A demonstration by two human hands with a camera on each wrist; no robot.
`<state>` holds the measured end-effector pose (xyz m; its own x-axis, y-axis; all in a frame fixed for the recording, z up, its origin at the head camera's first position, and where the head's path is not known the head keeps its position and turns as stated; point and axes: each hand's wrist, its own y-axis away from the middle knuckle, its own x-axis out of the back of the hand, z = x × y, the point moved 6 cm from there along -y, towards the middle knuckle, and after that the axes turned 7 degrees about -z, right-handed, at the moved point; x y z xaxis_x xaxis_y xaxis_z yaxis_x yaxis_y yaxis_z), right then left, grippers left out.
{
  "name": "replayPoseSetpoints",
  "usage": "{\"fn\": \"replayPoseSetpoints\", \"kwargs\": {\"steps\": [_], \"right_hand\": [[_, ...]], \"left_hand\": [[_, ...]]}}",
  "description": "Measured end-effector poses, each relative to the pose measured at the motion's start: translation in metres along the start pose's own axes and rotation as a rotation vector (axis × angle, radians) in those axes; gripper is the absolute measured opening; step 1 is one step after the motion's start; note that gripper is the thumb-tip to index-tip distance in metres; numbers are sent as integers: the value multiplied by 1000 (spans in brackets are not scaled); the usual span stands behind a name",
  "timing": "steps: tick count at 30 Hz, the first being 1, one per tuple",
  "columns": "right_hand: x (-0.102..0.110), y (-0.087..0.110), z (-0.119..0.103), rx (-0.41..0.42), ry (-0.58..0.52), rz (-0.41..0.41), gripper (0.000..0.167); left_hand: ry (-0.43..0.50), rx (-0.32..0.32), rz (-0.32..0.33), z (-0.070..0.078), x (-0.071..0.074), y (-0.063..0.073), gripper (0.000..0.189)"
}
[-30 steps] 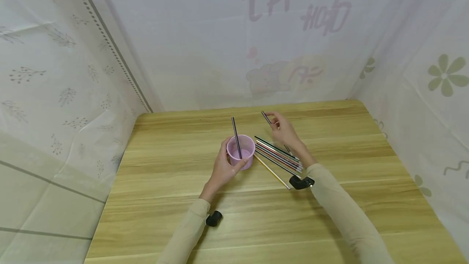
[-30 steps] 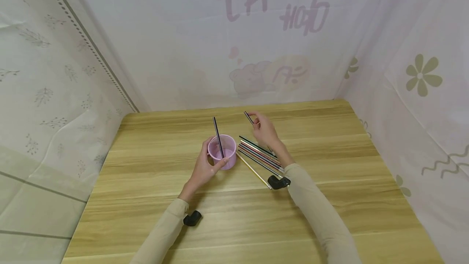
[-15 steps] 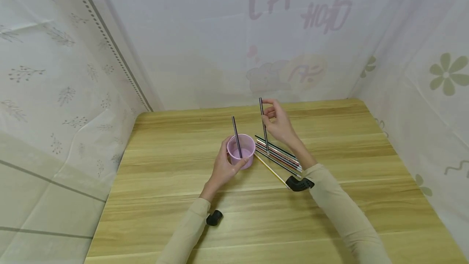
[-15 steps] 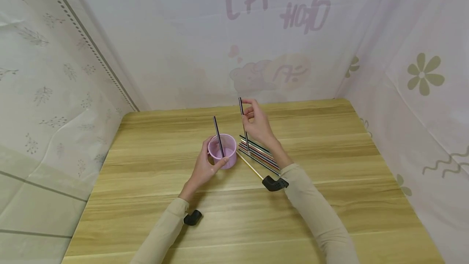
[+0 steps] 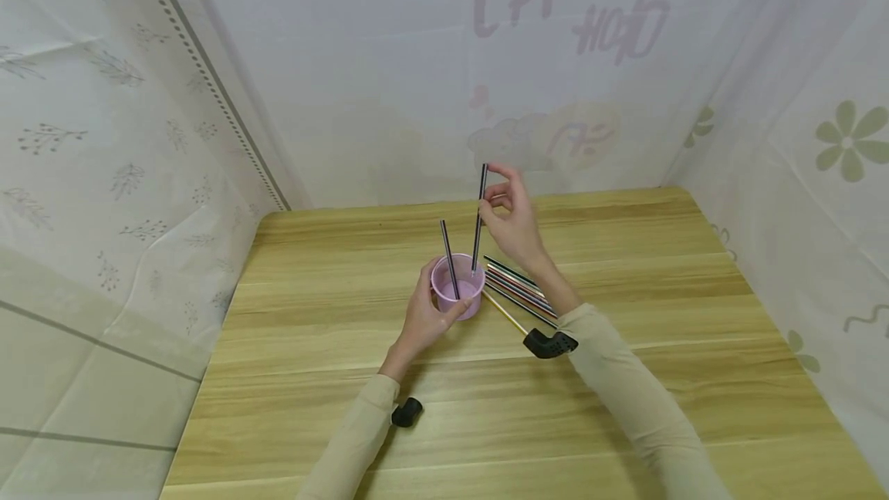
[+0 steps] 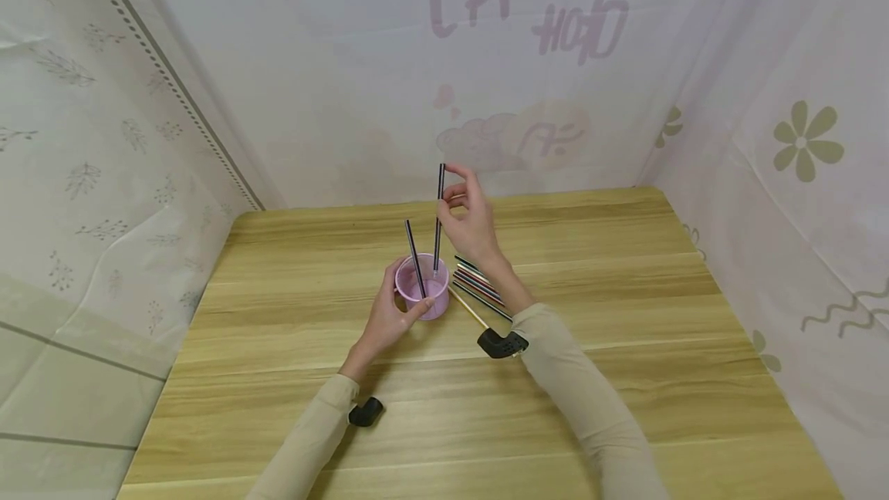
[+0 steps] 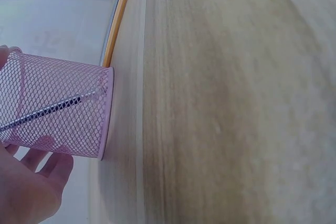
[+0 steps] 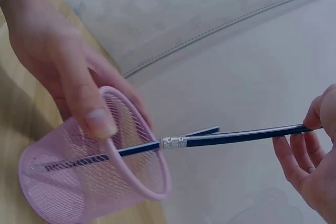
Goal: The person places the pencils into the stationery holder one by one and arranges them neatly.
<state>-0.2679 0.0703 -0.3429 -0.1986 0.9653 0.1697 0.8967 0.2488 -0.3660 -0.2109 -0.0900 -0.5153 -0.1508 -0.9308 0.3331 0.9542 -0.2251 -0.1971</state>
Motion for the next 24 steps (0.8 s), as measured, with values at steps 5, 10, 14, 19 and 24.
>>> {"fn": "replayPoseSetpoints", "kwargs": {"steps": [5, 10, 14, 19, 24], "right_hand": [[-14, 3, 11, 38, 28, -13, 59], [-26, 4, 50, 18, 78, -61, 61], [-32, 7, 68, 0, 107, -82, 63], [-38, 11, 79, -6, 143, -112, 63], [-41, 15, 86, -53, 177, -141, 63]], "left_hand": [[-8, -10, 3, 1, 0, 1, 90], [0, 8, 2, 0, 0, 2, 90], [5, 15, -2, -1, -1, 1, 90], [-3, 31, -14, -2, 0, 2, 91], [-6, 40, -23, 0, 1, 0, 93]]}}
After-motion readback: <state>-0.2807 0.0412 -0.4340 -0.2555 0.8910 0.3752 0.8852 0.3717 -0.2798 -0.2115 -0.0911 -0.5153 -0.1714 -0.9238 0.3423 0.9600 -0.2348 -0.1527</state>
